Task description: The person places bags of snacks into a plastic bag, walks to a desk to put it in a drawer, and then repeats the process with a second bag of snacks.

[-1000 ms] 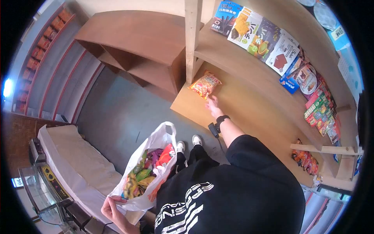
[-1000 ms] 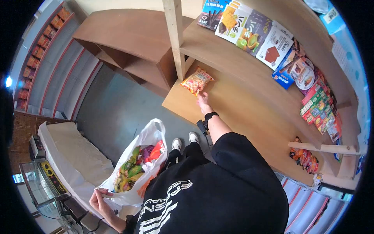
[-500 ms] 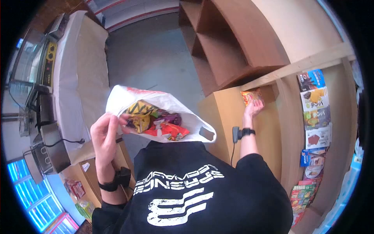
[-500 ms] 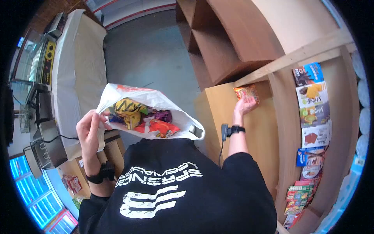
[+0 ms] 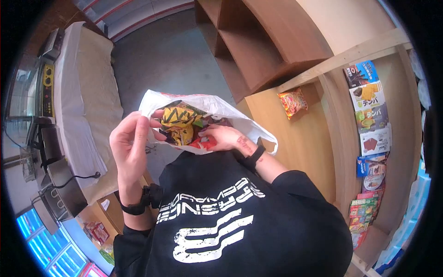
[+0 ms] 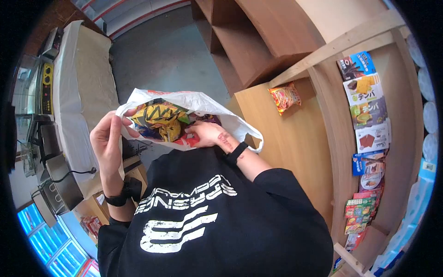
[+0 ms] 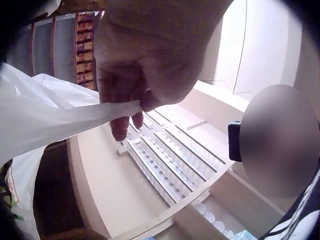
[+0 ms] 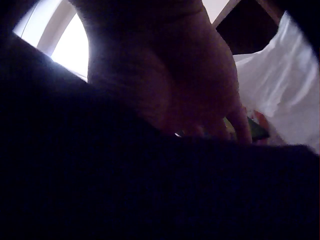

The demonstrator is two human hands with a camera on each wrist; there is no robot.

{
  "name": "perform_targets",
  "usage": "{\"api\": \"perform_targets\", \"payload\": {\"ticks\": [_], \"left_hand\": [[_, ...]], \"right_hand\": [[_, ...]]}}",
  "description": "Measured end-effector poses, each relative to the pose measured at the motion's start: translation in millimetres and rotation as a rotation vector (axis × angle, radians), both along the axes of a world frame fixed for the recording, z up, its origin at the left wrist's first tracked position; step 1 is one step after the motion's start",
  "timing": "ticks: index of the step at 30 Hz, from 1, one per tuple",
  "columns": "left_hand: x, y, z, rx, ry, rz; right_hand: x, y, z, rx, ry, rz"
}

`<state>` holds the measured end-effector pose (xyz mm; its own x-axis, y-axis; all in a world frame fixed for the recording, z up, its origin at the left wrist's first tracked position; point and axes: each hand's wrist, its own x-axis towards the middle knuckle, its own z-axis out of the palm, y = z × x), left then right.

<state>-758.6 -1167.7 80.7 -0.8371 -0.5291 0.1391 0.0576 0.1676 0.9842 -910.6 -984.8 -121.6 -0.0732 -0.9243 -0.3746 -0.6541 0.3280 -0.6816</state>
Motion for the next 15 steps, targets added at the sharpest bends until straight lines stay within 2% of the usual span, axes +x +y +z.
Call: {"api": "perform_targets", "payload": {"ticks": [2,4,5,8,12,14,15], "left_hand": [[-1,-1,-4,0.012,-0.008,0.007],[-4,-2,-10,0.026,-0.014,0.01],[-5,-1,-13,0.028,-0.023,0.007],[-7,3,-22,0.052,-0.059,-0.007],[-13,7,-32,0.087,-0.084,-0.023],[-15,6,-36,0.102,-0.093,-0.036],[-15,3,-40,0.099,-0.079,-0.016]], "right_hand": [[-2,19,0,-0.025,0.013,-0.078],[-4,32,-3,0.093,0.041,-0.146],[-2,40,-7,0.039,0.072,-0.205],[-5,59,-15,0.064,0.042,-0.257],[0,69,-24,0.062,-0.017,-0.445],[-2,76,-14,-0.01,-0.006,-0.511],[-4,80,-3,-0.125,-0.039,-0.613]]}}
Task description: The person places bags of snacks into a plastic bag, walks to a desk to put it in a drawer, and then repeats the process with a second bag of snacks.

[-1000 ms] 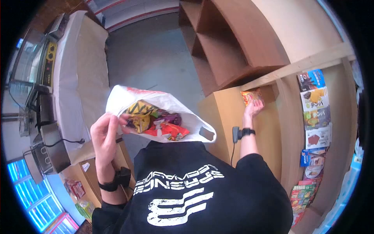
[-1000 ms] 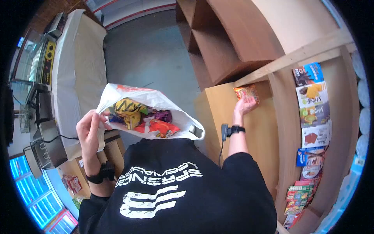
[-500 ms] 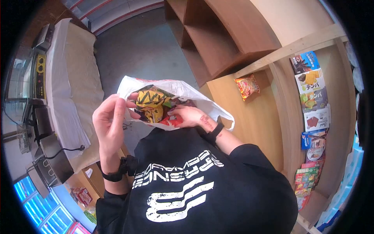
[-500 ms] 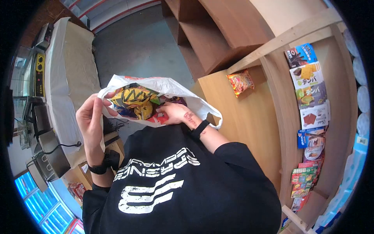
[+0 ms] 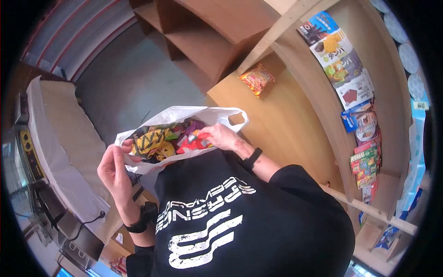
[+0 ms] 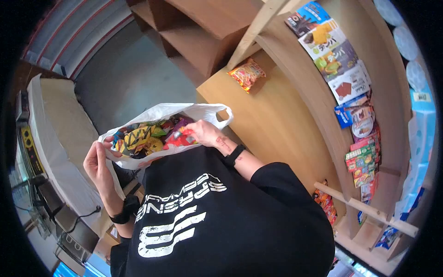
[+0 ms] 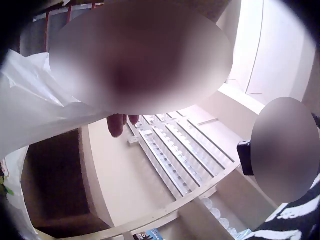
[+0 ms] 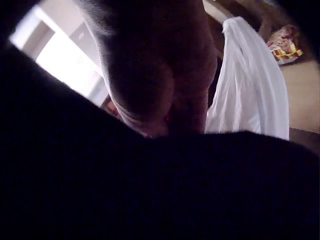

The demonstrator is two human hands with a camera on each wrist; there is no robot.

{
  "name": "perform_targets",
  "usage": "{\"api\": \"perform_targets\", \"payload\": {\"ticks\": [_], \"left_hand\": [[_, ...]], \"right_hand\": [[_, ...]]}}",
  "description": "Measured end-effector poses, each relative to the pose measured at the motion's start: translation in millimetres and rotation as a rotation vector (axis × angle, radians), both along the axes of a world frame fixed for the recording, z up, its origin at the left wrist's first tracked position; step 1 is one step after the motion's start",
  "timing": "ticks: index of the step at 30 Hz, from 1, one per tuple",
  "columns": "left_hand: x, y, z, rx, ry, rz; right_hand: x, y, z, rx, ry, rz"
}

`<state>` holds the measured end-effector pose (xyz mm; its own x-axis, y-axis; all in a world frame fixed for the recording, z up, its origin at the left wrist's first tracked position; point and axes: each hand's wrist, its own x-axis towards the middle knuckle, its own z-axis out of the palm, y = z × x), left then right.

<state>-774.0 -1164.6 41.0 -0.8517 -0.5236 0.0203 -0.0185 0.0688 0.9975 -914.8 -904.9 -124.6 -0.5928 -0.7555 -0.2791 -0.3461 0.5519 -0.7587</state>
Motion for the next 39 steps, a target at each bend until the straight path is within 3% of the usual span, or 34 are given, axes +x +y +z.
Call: {"api": "perform_targets", "payload": {"ticks": [2,4,6,7,10,14,16,17,19,20,23,24,26,29,30,33,39], "left_hand": [[2,-6,-7,-0.002,0.003,0.036],[2,-9,-12,-0.017,-0.008,0.028],[2,-11,-18,-0.073,-0.034,0.03],[3,-12,-20,-0.073,-0.034,0.013],[3,-10,-21,-0.093,-0.074,0.051],[2,-8,-21,-0.06,-0.071,0.122],[0,-8,-21,-0.073,-0.078,0.115],[-2,-9,-20,-0.086,-0.084,0.131],[-7,-8,-19,-0.115,-0.076,0.13],[-6,-8,-18,-0.101,-0.093,0.148],[-4,-8,-18,-0.081,-0.123,0.165],[-3,-8,-18,-0.109,-0.131,0.152],[-3,-7,-16,-0.143,-0.138,0.139],[-4,-2,-10,-0.148,-0.144,0.149],[-4,0,-8,-0.137,-0.132,0.16],[-2,4,-2,-0.121,-0.136,0.191],[7,-3,-3,-0.12,-0.129,0.206]], "right_hand": [[-6,10,20,-0.276,0.016,-0.226],[-20,32,47,-0.274,-0.003,-0.493],[-43,71,19,-0.464,-0.012,-0.716],[-53,92,29,-0.491,-0.256,-0.805],[-69,162,20,-0.423,-0.382,-1.018],[-69,243,-20,-0.478,-0.488,-1.139],[-59,268,-49,-0.255,-0.418,-1.309],[-52,276,-74,-0.262,-0.421,-1.326],[-47,285,-120,0.349,0.246,-1.649],[-37,268,-87,0.133,0.159,-1.578],[-27,240,-112,0.112,0.262,-1.244],[-24,229,-120,0.109,0.257,-1.248],[-18,210,-135,0.436,0.291,-1.149],[-35,213,-148,0.468,0.292,-1.177],[-44,214,-140,0.35,0.244,-1.223],[-82,227,-129,0.304,0.162,-1.228],[-138,210,-114,0.366,0.149,-1.256]]}}
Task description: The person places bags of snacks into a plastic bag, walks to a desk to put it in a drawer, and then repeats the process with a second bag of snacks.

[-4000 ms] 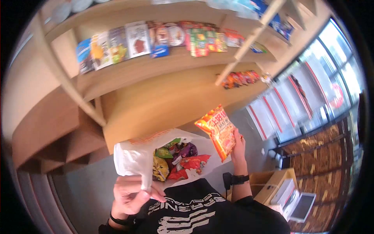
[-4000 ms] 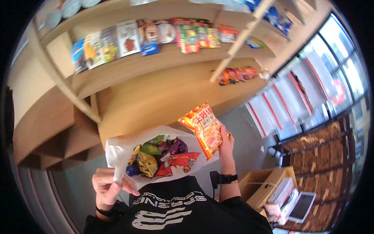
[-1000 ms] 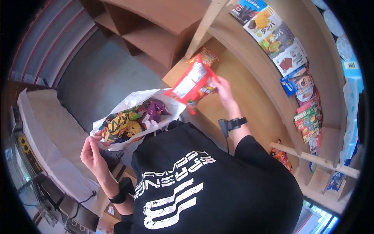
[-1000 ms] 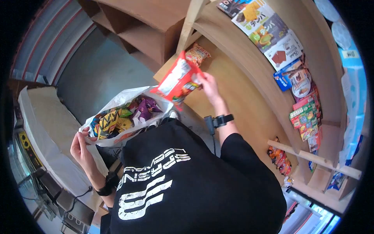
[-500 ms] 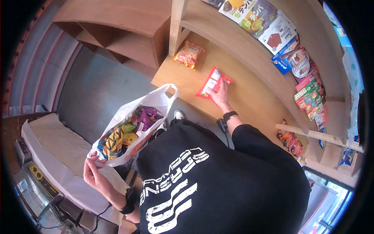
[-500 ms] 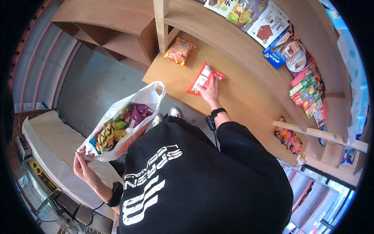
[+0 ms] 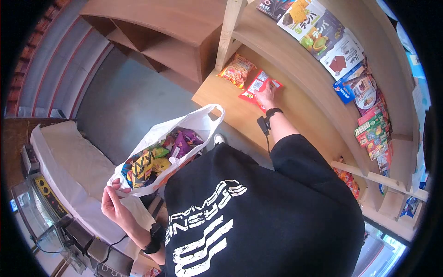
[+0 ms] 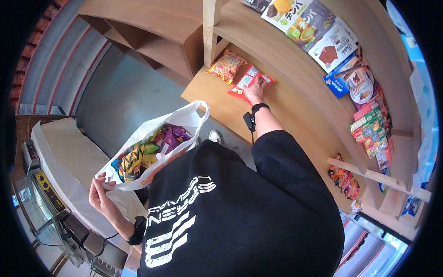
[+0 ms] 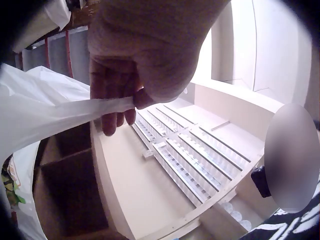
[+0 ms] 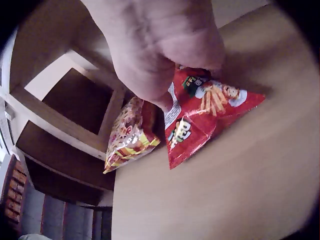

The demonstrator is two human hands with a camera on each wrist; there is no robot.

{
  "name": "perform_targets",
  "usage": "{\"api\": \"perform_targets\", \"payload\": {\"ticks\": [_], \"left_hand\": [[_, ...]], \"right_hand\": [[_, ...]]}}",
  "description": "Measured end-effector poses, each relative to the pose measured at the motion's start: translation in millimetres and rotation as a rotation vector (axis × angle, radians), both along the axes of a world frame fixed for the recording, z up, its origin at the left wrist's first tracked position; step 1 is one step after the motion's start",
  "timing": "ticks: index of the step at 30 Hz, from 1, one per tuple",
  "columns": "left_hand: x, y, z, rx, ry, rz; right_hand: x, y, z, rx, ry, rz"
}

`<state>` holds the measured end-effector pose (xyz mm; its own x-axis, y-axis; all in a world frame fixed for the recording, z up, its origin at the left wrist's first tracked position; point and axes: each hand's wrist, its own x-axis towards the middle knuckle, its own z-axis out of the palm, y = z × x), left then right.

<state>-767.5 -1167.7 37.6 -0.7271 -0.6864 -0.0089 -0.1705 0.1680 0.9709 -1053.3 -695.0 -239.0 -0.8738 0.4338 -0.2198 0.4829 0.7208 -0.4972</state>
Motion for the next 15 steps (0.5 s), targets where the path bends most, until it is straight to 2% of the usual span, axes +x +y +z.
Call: {"api": "perform_targets", "payload": {"ticks": [4,6,7,8,10,14,15], "left_hand": [[4,3,0,0.002,0.0,0.014],[6,3,-2,0.009,-0.009,0.009],[6,2,-2,0.012,-0.013,-0.004],[7,2,-3,0.016,-0.016,0.004],[8,1,-5,-0.008,-0.032,0.004],[6,0,-3,-0.029,-0.065,-0.002],[4,0,-1,-0.027,-0.078,-0.01]], "right_hand": [[5,-11,5,-0.017,0.054,0.064],[19,-24,17,0.025,-0.005,-0.032],[26,-36,14,0.144,-0.052,-0.092],[30,-33,5,0.148,-0.055,-0.084],[38,-19,-21,-0.007,0.087,0.011],[32,2,-46,-0.092,0.044,0.052],[34,-11,-31,0.156,0.1,0.02]]}}
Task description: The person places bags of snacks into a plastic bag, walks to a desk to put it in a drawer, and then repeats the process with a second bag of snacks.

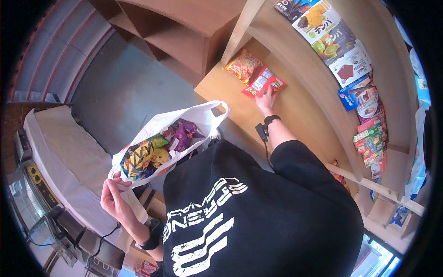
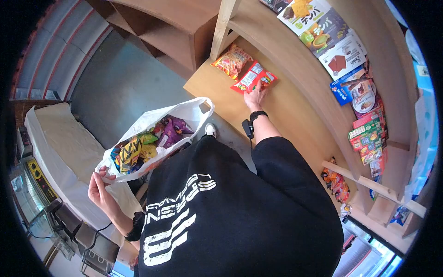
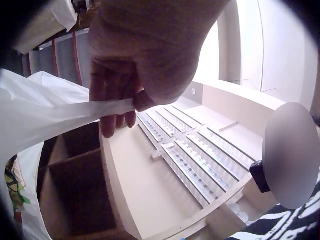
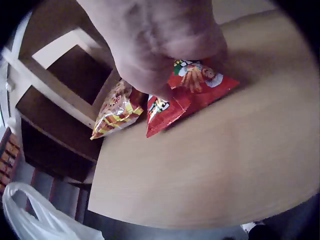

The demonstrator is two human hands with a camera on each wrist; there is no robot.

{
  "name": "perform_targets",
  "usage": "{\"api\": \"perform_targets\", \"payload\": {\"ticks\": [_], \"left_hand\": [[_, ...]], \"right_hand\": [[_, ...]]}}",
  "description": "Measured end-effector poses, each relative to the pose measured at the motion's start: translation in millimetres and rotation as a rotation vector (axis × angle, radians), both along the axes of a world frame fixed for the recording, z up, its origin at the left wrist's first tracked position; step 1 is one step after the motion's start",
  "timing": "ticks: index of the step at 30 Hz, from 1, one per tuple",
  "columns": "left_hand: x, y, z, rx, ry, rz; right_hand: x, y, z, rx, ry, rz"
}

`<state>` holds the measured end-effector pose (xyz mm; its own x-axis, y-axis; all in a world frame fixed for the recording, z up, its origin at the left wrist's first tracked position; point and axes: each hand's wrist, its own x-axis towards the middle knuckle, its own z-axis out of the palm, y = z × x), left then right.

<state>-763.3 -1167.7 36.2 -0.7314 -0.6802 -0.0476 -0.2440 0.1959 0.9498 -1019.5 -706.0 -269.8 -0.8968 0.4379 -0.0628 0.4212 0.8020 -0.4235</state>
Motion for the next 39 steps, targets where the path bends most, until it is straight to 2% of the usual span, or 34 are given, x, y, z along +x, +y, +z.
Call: {"api": "perform_targets", "payload": {"ticks": [3,4,5,7,8,10,11,13,16,17,19,20,21,23,24,26,29,33,35,39], "left_hand": [[-1,-1,-2,0.012,-0.015,0.001],[-2,-2,-3,0.02,-0.019,0.011],[-3,-2,-4,0.022,-0.022,0.008],[-5,-1,-5,0.05,0.006,0.026],[-4,-1,-6,0.051,-0.001,0.028],[-3,-2,-7,0.009,-0.028,0.022],[-2,0,-6,0.009,-0.037,0.029],[-1,2,-2,-0.028,-0.085,0.023],[5,5,-3,-0.052,-0.107,0.054],[8,6,-3,-0.057,-0.113,0.065],[16,10,-2,-0.043,-0.141,0.125],[21,11,-4,-0.046,-0.148,0.139],[25,12,-7,-0.049,-0.124,0.144],[31,14,-8,-0.057,-0.105,0.161],[32,16,-7,-0.063,-0.105,0.168],[32,23,-5,-0.071,-0.118,0.192],[25,36,2,-0.023,-0.166,0.24],[17,40,2,-0.041,-0.182,0.235],[14,41,2,-0.009,-0.182,0.233],[11,42,5,-0.018,-0.216,0.208]], "right_hand": [[-1,-33,64,0.15,-0.041,0.1],[-1,-41,68,0.229,0.018,0.198],[-2,-48,65,0.23,0.014,0.196],[-7,-60,59,0.221,0.064,0.507],[-10,-67,55,0.22,0.057,0.51],[-16,-79,48,0.12,0.134,0.685],[-19,-85,47,0.104,0.079,0.682],[-27,-92,46,0.245,-0.097,0.668],[-44,-92,44,0.339,-0.216,0.63],[-53,-88,37,0.334,-0.218,0.643],[-70,-77,20,0.441,-0.084,0.572],[-76,-71,21,0.4,0.019,0.565],[-86,-71,30,0.375,-0.2,0.462],[-98,-65,42,0.209,-0.218,0.379],[-108,-57,34,0.204,-0.223,0.391],[-133,-42,15,0.395,-0.126,0.463],[-152,-38,24,0.456,-0.072,0.496],[-169,-34,19,0.418,-0.015,0.484],[-174,-31,15,0.316,0.037,0.521],[-174,-33,20,0.215,-0.021,0.488]]}}
